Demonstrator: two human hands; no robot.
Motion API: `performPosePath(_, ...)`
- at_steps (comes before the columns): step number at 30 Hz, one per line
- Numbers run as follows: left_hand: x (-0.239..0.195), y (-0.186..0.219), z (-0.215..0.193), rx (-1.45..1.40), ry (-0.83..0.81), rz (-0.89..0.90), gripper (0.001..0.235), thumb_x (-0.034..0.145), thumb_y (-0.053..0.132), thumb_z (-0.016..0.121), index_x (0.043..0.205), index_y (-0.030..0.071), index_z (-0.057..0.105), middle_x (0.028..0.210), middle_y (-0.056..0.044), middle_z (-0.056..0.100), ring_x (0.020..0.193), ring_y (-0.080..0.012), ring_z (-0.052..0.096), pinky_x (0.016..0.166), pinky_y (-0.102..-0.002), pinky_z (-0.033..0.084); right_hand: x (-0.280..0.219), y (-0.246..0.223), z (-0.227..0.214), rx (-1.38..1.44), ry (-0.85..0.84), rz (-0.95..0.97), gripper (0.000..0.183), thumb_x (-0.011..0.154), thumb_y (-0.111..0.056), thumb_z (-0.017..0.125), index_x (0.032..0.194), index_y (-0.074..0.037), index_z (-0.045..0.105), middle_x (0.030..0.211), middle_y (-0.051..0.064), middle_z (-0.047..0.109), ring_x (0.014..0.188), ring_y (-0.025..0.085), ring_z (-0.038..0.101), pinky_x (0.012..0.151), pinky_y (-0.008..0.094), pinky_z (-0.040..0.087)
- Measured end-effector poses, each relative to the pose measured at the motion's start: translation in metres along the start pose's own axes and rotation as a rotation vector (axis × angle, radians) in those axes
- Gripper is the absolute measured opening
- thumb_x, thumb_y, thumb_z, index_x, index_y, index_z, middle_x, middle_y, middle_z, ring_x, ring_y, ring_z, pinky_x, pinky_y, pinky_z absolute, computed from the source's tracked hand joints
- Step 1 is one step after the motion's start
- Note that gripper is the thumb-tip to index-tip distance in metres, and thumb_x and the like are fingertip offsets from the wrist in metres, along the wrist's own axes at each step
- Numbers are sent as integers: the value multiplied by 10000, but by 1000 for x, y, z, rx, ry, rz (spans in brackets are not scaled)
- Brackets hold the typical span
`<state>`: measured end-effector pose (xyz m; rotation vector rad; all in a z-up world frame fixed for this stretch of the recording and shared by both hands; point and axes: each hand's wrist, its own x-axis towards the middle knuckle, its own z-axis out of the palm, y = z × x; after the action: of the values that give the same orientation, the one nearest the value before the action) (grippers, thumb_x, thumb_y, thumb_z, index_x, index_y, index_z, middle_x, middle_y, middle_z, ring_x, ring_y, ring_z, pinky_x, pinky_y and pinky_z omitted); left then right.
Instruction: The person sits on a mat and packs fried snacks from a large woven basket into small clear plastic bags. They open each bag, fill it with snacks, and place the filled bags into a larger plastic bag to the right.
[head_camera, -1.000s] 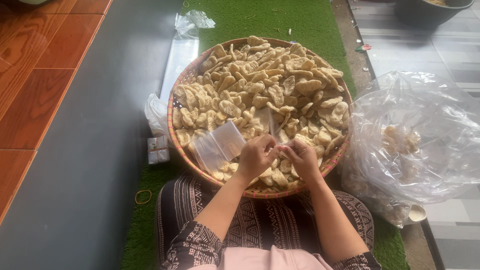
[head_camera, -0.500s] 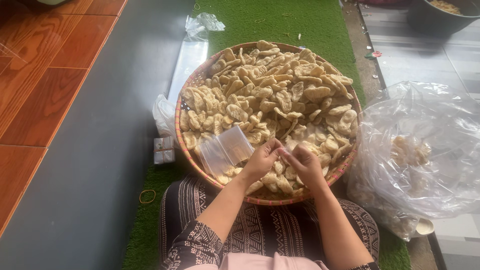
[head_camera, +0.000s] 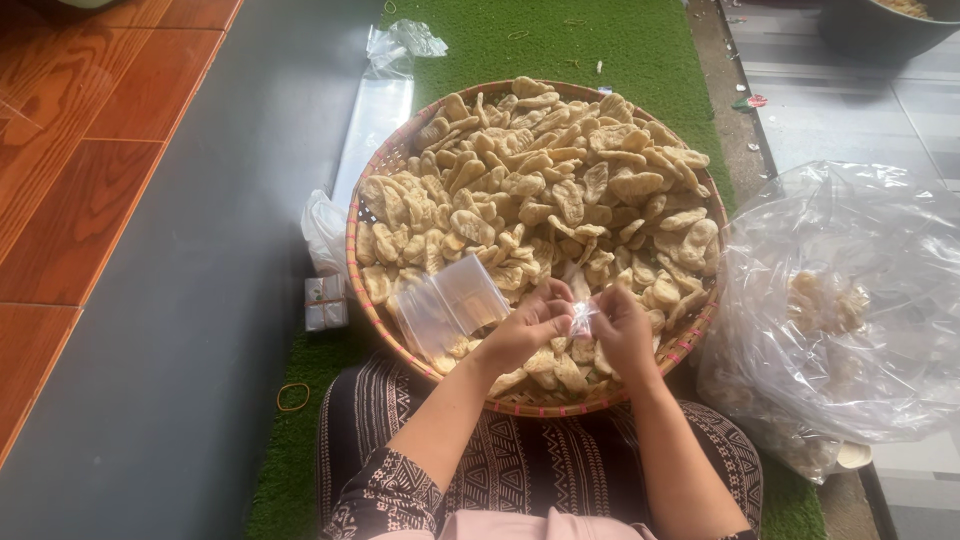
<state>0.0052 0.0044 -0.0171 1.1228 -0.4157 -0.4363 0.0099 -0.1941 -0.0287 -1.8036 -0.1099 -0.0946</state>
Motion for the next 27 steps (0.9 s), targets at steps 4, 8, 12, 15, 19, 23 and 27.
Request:
performPosePath(4, 4, -9, 0, 225, 81, -53, 396, 928, 33, 676, 1234, 134, 446, 872, -42, 516, 791, -161, 556, 668, -283, 487, 5, -17, -11, 559, -120, 274, 256, 869, 78, 481, 1039, -110, 514, 862, 67, 667, 698, 122, 635, 627, 245, 530)
performPosePath(8, 12, -19, -10, 148, 342, 6, 365, 937, 43, 629, 1249, 109, 453, 837, -57, 509, 694, -196, 523, 558, -327, 455, 0, -14, -12, 822, -380, 357, 175, 948, 9, 494, 1079, -98, 539, 925, 48, 636, 758, 111, 634, 673, 250, 551)
performPosePath(12, 7, -17, -23, 623, 372, 349, 505, 898, 79, 767, 1303, 121, 468, 956, -66, 612, 933, -194, 629, 874, -305, 591, 0, -1, -14, 577, -238, 281, 184, 993, 25, 488, 1119, -76, 574, 893, 89, 622, 700, 157, 558, 625, 298, 499)
performPosePath(15, 5, 7, -48, 889, 528, 468, 549, 871, 132, 823, 1326, 154, 517, 1081, -53, 657, 1016, -194, 649, 868, -332, 611, 7, 5, -24, 470, 29, 308, 238, 1003, -7, 466, 1185, -98, 591, 890, 87, 625, 636, 158, 485, 531, 312, 418)
performPosePath(19, -23, 39, -85, 1434, 666, 82, 653, 763, 278, 871, 1313, 166, 537, 1167, -71, 660, 1137, -291, 607, 1068, -533, 390, 9, 17, -23, 638, 98, 202, 207, 1007, -46, 489, 1186, -98, 580, 931, -11, 578, 714, 96, 570, 562, 233, 408)
performPosePath(23, -32, 47, -94, 1632, 645, -1, 637, 744, 256, 803, 1320, 156, 549, 1226, -97, 650, 1175, -328, 584, 1078, -639, 224, 11, 24, -20, 620, 86, 132, 221, 1003, -32, 487, 1200, -74, 579, 964, 4, 596, 776, 70, 593, 684, 226, 527)
performPosePath(27, -31, 45, -89, 1631, 595, -116, 252, 922, 136, 638, 1172, 167, 645, 1166, -37, 684, 1197, -237, 619, 1205, -632, 179, 11, 24, -21, 616, 92, 132, 225, 1010, -30, 488, 1206, -78, 587, 929, -13, 573, 755, 60, 576, 643, 212, 495)
